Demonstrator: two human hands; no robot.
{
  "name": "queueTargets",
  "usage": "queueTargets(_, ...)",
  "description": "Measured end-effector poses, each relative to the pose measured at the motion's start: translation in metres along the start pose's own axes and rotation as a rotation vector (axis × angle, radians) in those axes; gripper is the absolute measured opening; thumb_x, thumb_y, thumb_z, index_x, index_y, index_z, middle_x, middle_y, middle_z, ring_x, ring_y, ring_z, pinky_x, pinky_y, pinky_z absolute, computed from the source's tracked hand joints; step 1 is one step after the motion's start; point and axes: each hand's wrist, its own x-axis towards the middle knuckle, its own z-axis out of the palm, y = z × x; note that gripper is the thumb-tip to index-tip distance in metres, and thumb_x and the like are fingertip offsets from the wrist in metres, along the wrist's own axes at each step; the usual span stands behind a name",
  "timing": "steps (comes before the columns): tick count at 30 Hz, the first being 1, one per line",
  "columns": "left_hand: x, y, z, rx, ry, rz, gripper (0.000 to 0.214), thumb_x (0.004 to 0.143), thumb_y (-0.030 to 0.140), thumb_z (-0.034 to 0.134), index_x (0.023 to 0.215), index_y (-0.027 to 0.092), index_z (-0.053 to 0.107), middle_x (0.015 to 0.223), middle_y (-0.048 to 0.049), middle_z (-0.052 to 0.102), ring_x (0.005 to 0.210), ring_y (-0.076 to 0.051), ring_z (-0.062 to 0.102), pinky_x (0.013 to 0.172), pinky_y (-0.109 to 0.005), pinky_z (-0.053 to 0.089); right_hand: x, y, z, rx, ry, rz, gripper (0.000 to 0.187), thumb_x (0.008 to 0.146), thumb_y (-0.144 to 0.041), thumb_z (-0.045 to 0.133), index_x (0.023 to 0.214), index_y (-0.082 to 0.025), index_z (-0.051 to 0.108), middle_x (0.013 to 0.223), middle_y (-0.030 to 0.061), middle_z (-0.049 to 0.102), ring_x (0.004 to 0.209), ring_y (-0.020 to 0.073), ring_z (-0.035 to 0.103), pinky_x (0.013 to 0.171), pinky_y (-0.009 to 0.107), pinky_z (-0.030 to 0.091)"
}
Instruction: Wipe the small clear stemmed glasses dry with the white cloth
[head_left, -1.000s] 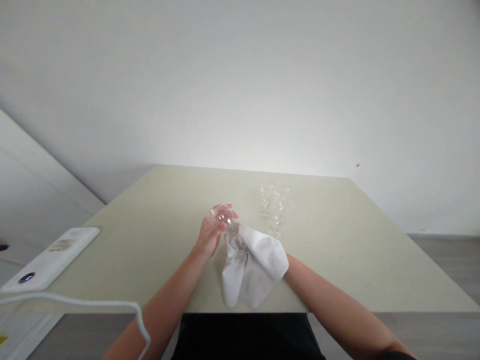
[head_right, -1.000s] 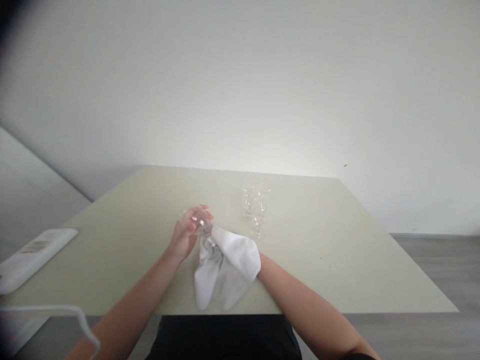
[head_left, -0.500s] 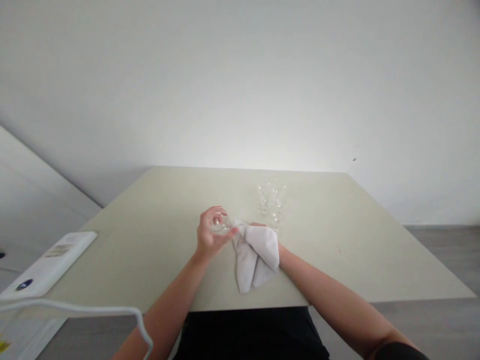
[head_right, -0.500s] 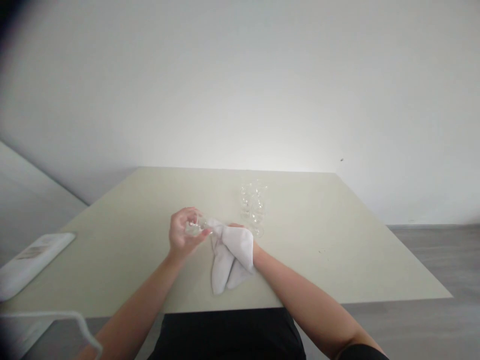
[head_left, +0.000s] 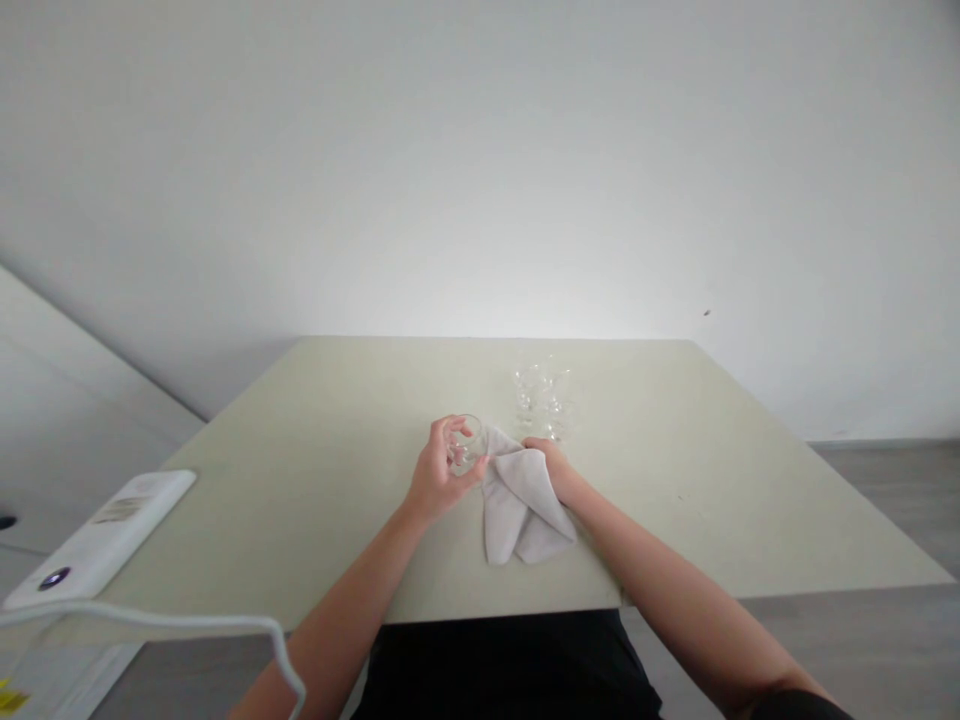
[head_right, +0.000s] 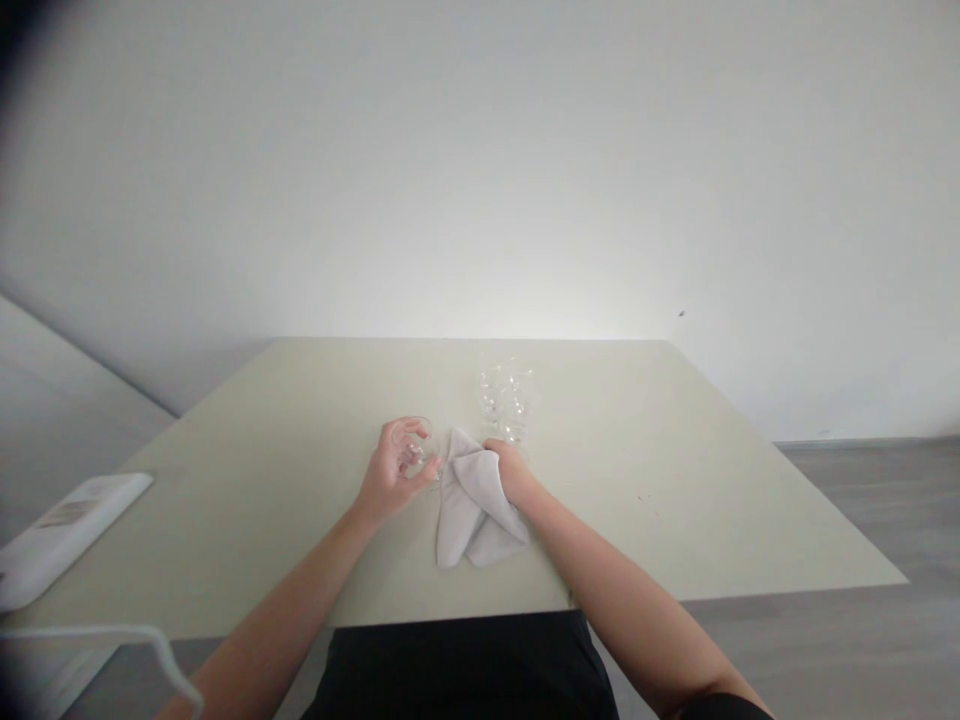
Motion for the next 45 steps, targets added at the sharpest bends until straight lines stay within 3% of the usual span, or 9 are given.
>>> queueTargets(7,0.001,0.002,-0.001,-0.078,0.063,0.026,0.057,0.07,0.034,0.073,0.116,0.023,0.043,0.107,-0.0041,0.056,0.066,-0.008,0.049,0.058,-0.021,0.043,-0.001,0.0,-0.007,-0.123,-0.027,0.068,0.013,0.076,-0.021,0.059,0.066,-0.014,0.061,0.074,0.008,0.067,0.074,0.0197,0.057,0.059,0.027,0.032)
queueTargets(12,0.005,0.009,-0.001,-0.064,0.013,0.006,0.06,0.069,0.035,0.075,0.119,0.023,0.045,0.111,-0.0053,0.057,0.073,-0.011,0.053,0.06,-0.022,0.044,-0.001,-0.009,-0.018,-0.114,-0.119,0.027,0.012,0.076,-0.018,0.06,0.065,-0.013,0.062,0.071,0.005,0.067,0.071,0.0173,0.056,0.057,0.025,0.033)
queueTargets(14,0.011,0.019,0.0,-0.069,-0.01,-0.001,0.062,0.069,0.037,0.076,0.122,0.023,0.045,0.113,-0.006,0.058,0.076,-0.012,0.055,0.062,-0.022,0.044,-0.005,-0.016,-0.023,-0.017,-0.282,-0.066,0.012,0.074,-0.013,0.058,0.063,-0.013,0.06,0.065,0.0005,0.063,0.066,0.0142,0.053,0.056,0.024,0.033)
queueTargets(17,0.024,0.036,0.008,-0.073,-0.091,-0.021,0.064,0.071,0.038,0.075,0.126,0.024,0.045,0.113,-0.0062,0.061,0.078,-0.012,0.057,0.066,-0.024,0.044,-0.016,-0.03,-0.025,0.186,-0.741,-0.305,0.013,0.075,-0.009,0.054,0.063,-0.014,0.056,0.061,-0.0048,0.053,0.062,0.0105,0.046,0.057,0.023,0.034)
queueTargets(20,0.033,0.044,0.025,-0.047,-0.183,-0.048,0.062,0.072,0.04,0.074,0.126,0.024,0.047,0.11,-0.0056,0.063,0.081,-0.014,0.059,0.064,-0.025,0.043,-0.025,-0.041,-0.022,0.199,-1.001,-0.353,0.018,0.08,-0.018,0.056,0.062,-0.015,0.056,0.057,-0.0067,0.047,0.056,0.0085,0.043,0.054,0.022,0.035)
queueTargets(28,0.03,0.025,0.063,-0.073,-0.159,-0.083,0.066,0.064,0.042,0.079,0.114,0.022,0.041,0.116,-0.0079,0.059,0.088,-0.017,0.058,0.063,-0.026,0.046,-0.021,-0.036,-0.029,0.111,-1.027,-0.329,0.029,0.08,-0.021,0.056,0.054,-0.018,0.042,0.053,-0.0086,0.031,0.051,0.0064,0.032,0.05,0.022,0.028)
queueTargets(32,0.022,0.013,0.062,-0.034,-0.19,-0.117,0.06,0.062,0.044,0.079,0.106,0.022,0.045,0.106,-0.0051,0.057,0.082,-0.016,0.058,0.059,-0.024,0.045,-0.016,-0.029,-0.038,0.115,-1.021,-0.244,0.029,0.079,-0.027,0.058,0.054,-0.018,0.046,0.052,-0.0085,0.033,0.049,0.0061,0.031,0.047,0.022,0.026)
queueTargets(37,0.016,-0.001,0.056,0.196,-0.298,-0.038,0.033,0.075,0.043,0.068,0.095,0.021,0.052,0.078,0.0027,0.055,0.065,-0.012,0.052,0.061,-0.026,0.041,-0.012,-0.02,-0.05,0.151,-1.024,-0.141,0.032,0.078,-0.029,0.06,0.053,-0.018,0.043,0.05,-0.0093,0.031,0.047,0.0054,0.029,0.044,0.022,0.022)
queueTargets(45,0.021,-0.007,0.064,0.381,-0.399,0.004,0.015,0.085,0.031,0.056,0.094,0.02,0.055,0.081,0.0003,0.06,0.064,-0.012,0.053,0.063,-0.025,0.04,-0.002,0.005,-0.057,0.2,-1.007,-0.093,0.028,0.08,-0.03,0.062,0.061,-0.015,0.048,0.053,-0.009,0.035,0.049,0.0045,0.032,0.043,0.02,0.023)
